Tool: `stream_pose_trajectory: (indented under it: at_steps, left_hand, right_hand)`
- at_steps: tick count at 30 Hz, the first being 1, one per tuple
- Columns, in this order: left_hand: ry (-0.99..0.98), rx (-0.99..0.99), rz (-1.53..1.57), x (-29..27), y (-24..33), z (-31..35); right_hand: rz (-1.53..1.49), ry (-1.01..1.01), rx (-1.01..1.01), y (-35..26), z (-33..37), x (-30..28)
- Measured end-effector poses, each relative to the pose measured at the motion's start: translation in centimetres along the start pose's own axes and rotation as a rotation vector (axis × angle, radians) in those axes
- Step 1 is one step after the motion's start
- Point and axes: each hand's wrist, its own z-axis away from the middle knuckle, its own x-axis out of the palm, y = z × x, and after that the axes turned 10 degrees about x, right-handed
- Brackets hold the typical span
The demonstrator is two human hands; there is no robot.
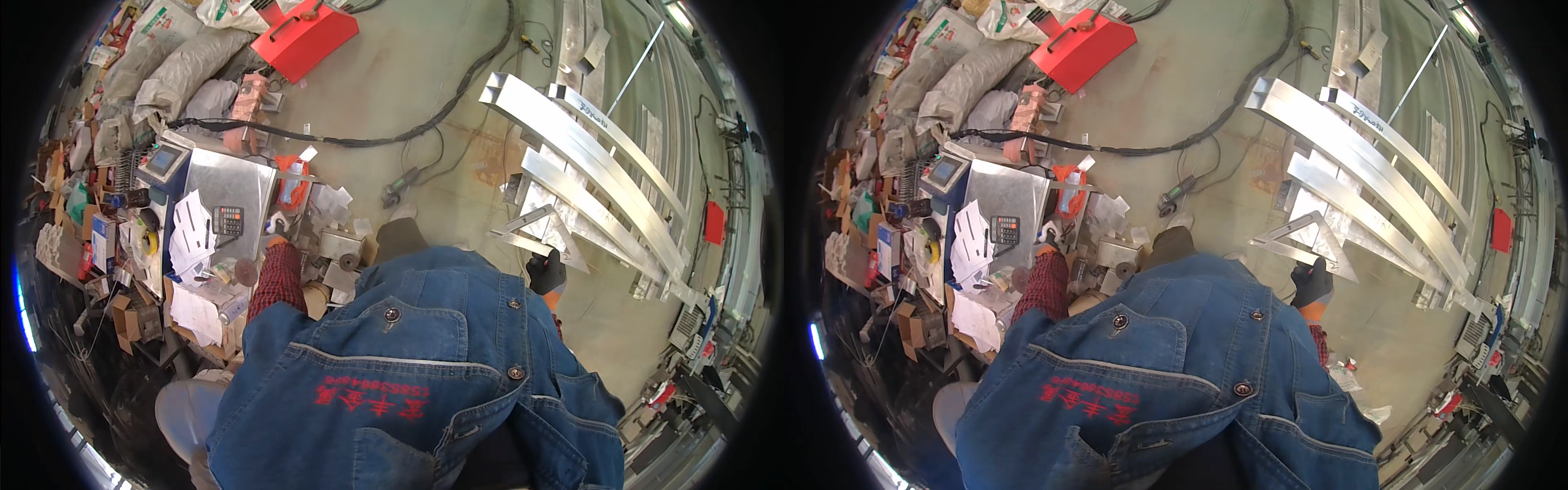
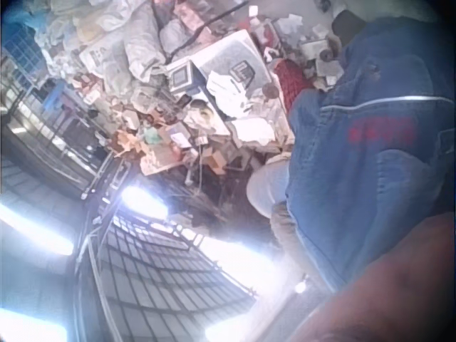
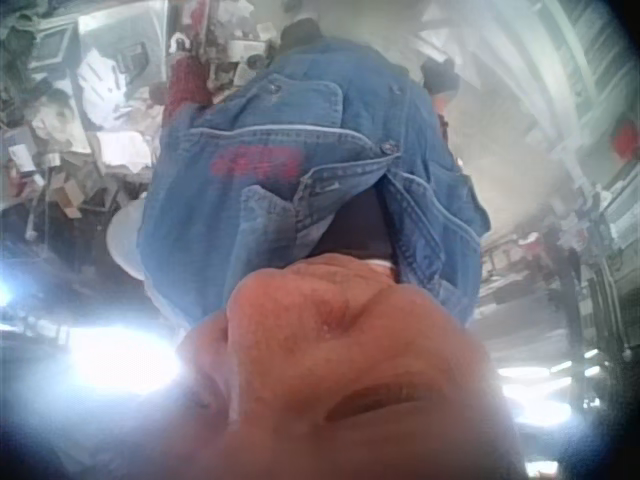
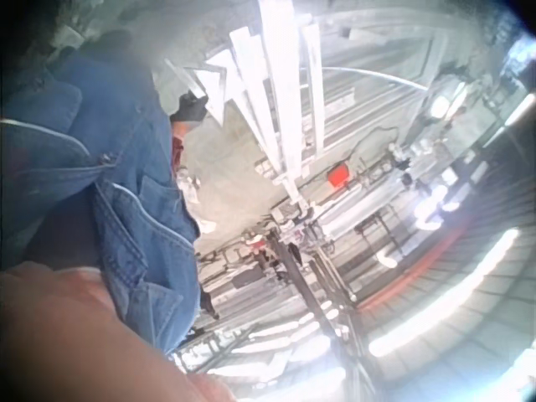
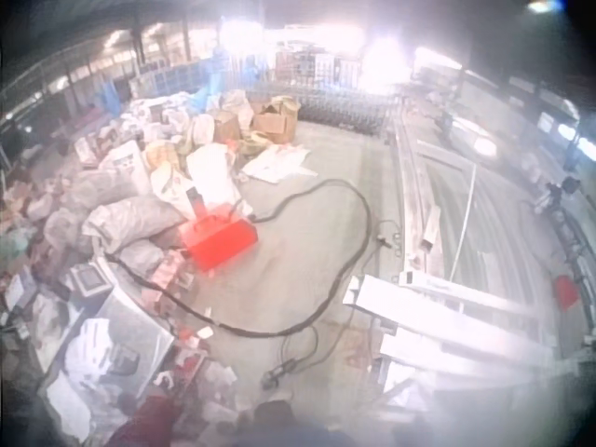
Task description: The person uses a calculator and a ruler to measure and mark several long metal profiles on a workbench. They then use a set square to draw perpendicular lines on the profiles. The person handles the profiles one at a time, marking them with a pen.
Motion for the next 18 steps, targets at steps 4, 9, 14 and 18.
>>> stream_pose_trajectory:
  at_steps: [4,9,14,18]
  left_hand:
    - [-0.001,0.012,-0.038,-1.0,-1.2,-7.1]
    - [-0.062,0.12,-0.091,0.6,-0.9,-15.4]
    - [-0.108,0.172,-0.128,4.5,0.9,-20.3]
    - [-0.075,0.187,-0.203,5.7,1.9,-22.1]
  right_hand:
    - [-0.04,0.009,0.144,-2.3,3.2,5.2]
    - [0.211,0.058,0.133,-4.3,5.8,8.2]
    - [0.282,-0.018,0.103,-4.0,6.7,9.2]
    - [0.477,-0.075,0.06,-3.6,6.8,9.0]
